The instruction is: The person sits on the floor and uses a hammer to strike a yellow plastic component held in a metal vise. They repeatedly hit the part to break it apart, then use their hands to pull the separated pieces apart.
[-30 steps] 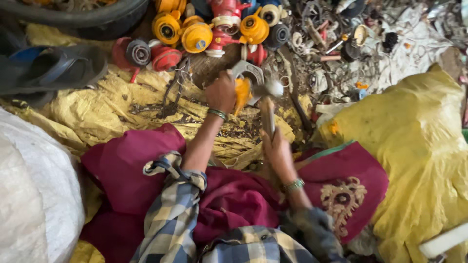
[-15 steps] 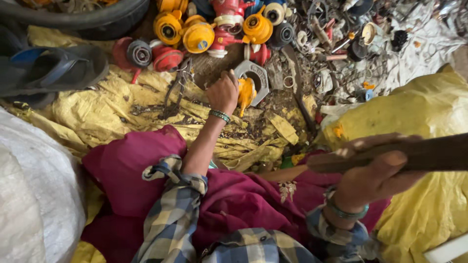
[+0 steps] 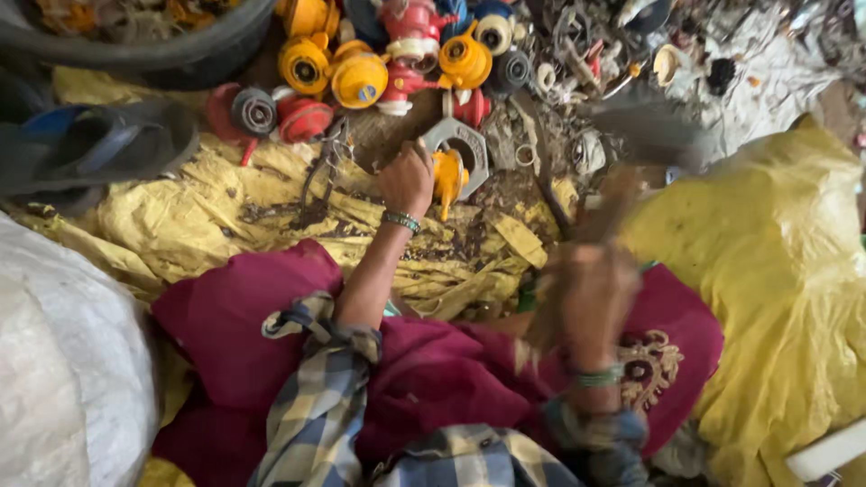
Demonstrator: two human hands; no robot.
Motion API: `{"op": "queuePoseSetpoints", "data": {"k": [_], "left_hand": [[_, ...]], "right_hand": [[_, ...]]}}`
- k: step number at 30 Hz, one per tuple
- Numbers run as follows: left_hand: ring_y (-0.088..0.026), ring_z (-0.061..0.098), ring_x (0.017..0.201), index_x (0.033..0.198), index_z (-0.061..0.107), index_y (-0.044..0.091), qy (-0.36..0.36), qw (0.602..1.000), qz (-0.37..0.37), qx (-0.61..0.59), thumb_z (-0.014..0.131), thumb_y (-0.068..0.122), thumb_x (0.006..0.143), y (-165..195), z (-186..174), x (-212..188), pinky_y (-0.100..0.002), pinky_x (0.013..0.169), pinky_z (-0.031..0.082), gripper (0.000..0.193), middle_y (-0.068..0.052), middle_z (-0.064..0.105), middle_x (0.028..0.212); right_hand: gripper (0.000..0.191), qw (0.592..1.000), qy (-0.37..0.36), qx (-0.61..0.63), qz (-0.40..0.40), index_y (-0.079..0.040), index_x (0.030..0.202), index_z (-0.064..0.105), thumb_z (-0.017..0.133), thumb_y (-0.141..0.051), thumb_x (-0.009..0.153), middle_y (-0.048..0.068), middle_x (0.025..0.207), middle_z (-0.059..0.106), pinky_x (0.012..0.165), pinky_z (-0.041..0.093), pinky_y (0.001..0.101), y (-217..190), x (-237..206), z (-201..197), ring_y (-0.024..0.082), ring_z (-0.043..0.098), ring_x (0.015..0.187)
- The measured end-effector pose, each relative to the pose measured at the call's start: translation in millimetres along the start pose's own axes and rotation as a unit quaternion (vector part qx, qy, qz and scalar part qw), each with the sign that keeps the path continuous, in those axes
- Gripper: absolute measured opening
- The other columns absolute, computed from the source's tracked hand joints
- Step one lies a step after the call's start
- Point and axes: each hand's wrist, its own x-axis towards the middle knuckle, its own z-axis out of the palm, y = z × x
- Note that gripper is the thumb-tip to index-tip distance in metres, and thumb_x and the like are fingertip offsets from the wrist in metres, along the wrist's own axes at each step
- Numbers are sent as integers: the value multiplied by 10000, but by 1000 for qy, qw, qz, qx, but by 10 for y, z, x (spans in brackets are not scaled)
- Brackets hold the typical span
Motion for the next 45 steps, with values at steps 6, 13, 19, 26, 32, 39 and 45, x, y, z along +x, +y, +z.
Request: {"op": "queuePoseSetpoints", "data": {"k": [6,13,19,26,32,39,45], "left_hand": [[-356,685,520,866,625,93,-15,1000,14,14,440,359,1083,38,-103,-27,-477,468,542,390,-157,688,613],[-355,675,508,918,656,97,11,999,39,0,455,366,1056,3,-66,-61,-494,487,530,363,-164,690,619],[-433,688,652,923,685,80,-59,996,-50,-34,433,448,1062,-88,-50,26,-561,604,532,467,-230,704,706],[-484,678,901,973,720,65,-202,958,-155,-133,404,579,1019,-341,117,79,-580,795,525,605,-252,718,946],[-466,675,837,1006,694,61,-82,976,-24,-200,477,435,1023,-285,120,14,-569,723,521,432,-231,720,893],[-445,666,730,944,560,87,-58,983,56,-167,532,311,1064,0,-200,-34,-570,639,489,255,-195,690,764],[-441,684,704,961,577,81,-62,985,52,-153,567,345,1002,9,-230,-7,-555,604,514,267,-209,707,756]], "right_hand": [[366,848,193,494,-12,13,1120,599,505,-340,1128,145,864,662,726,519,404,-90,386,-310,245,628,760],[442,954,-218,185,94,55,1205,557,602,-340,1012,176,710,637,526,504,397,-268,-183,1051,217,624,602],[388,876,-241,358,217,10,958,593,590,-367,1049,46,692,539,537,434,328,52,-246,1340,131,483,607],[324,791,-295,454,285,-38,975,604,569,-354,1038,-12,727,556,536,437,277,-43,-236,1507,80,493,607],[316,782,-304,454,300,-41,1064,638,566,-348,1047,-29,781,559,580,456,257,-91,-225,1365,55,508,673],[396,830,-304,381,272,15,1013,619,590,-378,1048,16,752,583,587,469,299,-135,-237,1385,95,526,670],[375,853,-304,342,249,1,992,600,616,-373,1014,36,735,636,581,499,309,-104,-316,1469,109,589,646]]}}
